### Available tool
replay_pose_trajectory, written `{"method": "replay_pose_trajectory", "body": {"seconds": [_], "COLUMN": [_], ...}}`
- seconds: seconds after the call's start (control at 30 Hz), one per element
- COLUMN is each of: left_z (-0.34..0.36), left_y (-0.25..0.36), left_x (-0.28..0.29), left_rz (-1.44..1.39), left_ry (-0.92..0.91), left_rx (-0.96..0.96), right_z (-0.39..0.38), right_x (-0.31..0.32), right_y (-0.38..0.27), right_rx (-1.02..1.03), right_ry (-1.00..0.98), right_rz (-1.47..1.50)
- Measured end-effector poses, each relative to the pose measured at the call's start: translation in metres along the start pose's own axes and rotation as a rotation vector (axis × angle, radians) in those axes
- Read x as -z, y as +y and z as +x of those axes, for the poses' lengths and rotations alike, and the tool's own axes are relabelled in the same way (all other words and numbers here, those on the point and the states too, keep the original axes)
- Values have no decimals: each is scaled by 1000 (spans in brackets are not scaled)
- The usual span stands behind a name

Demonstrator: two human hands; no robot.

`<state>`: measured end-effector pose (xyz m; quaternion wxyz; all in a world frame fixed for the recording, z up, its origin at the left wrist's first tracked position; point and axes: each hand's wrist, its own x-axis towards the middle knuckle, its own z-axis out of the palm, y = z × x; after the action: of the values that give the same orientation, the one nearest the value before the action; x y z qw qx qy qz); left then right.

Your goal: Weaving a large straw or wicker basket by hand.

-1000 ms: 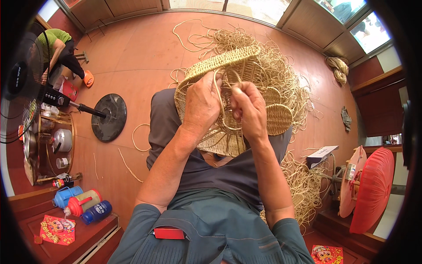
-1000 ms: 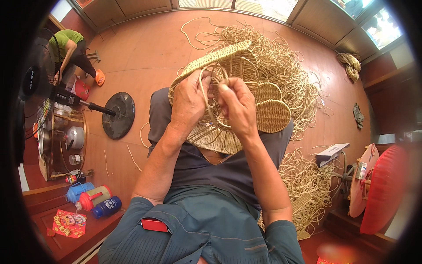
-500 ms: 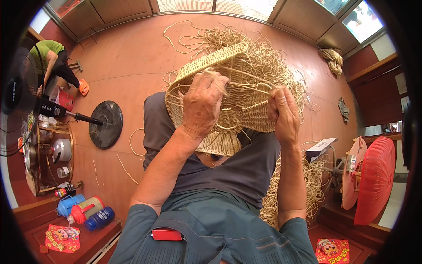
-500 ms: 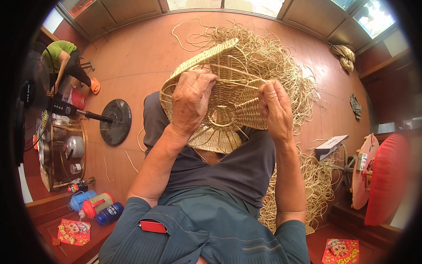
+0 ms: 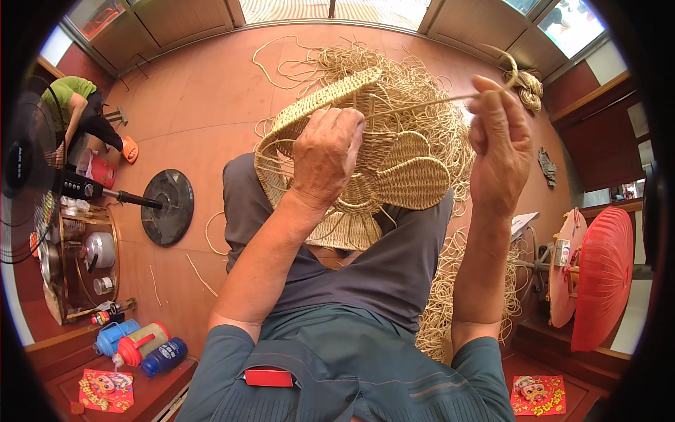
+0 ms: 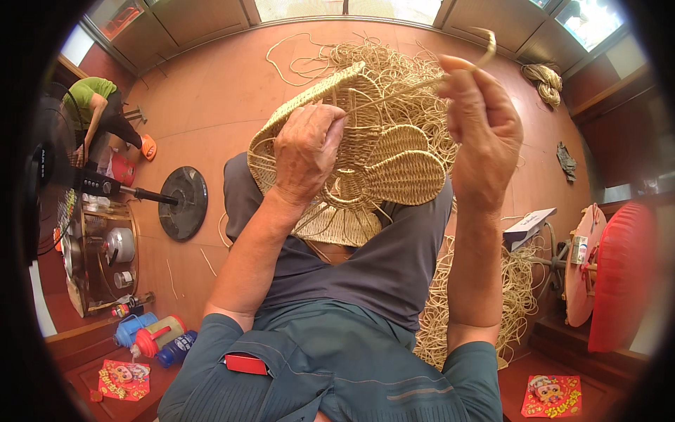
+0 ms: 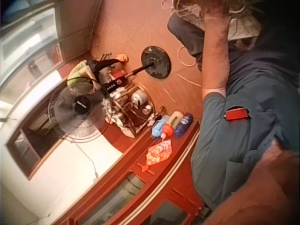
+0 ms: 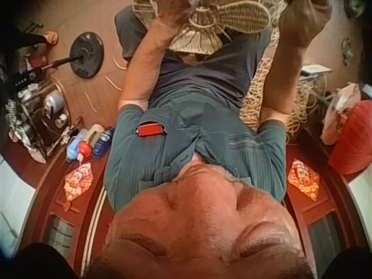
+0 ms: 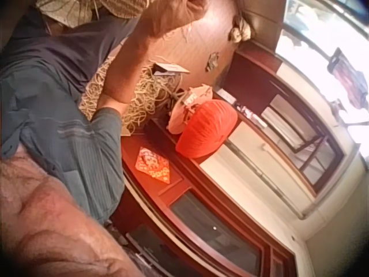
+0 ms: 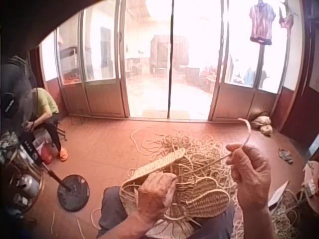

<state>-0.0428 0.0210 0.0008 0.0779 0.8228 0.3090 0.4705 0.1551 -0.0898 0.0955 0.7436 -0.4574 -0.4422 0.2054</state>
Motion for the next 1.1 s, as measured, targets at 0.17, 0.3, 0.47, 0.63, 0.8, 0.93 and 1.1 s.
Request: {"method": "replay_pose_trajectory", "body": {"seconds": [0.17, 0.3, 0.47, 0.63, 0.8, 0.93, 1.1], "left_z": [2, -2, -2, -5, -5, -5, -4], "left_y": [2, 6, 12, 13, 14, 11, 11], "left_x": [-5, -7, 1, 3, 7, 4, 4], "left_rz": [67, -16, -115, -136, -173, -170, -185], "left_ry": [31, -26, -53, -66, -91, -86, -71], "left_rx": [14, 68, 139, 162, 195, 201, 197], "right_z": [-7, -18, -14, -2, -11, -17, -21], "right_x": [-38, -26, -32, -34, -29, -27, -26], "right_y": [7, 50, 65, 66, 89, 90, 92], "right_rx": [47, -60, -147, -455, -420, -468, -432], "right_ry": [-356, -276, -221, -378, -384, -256, -222], "right_rz": [-491, -718, -516, -412, -148, -49, 13]}}
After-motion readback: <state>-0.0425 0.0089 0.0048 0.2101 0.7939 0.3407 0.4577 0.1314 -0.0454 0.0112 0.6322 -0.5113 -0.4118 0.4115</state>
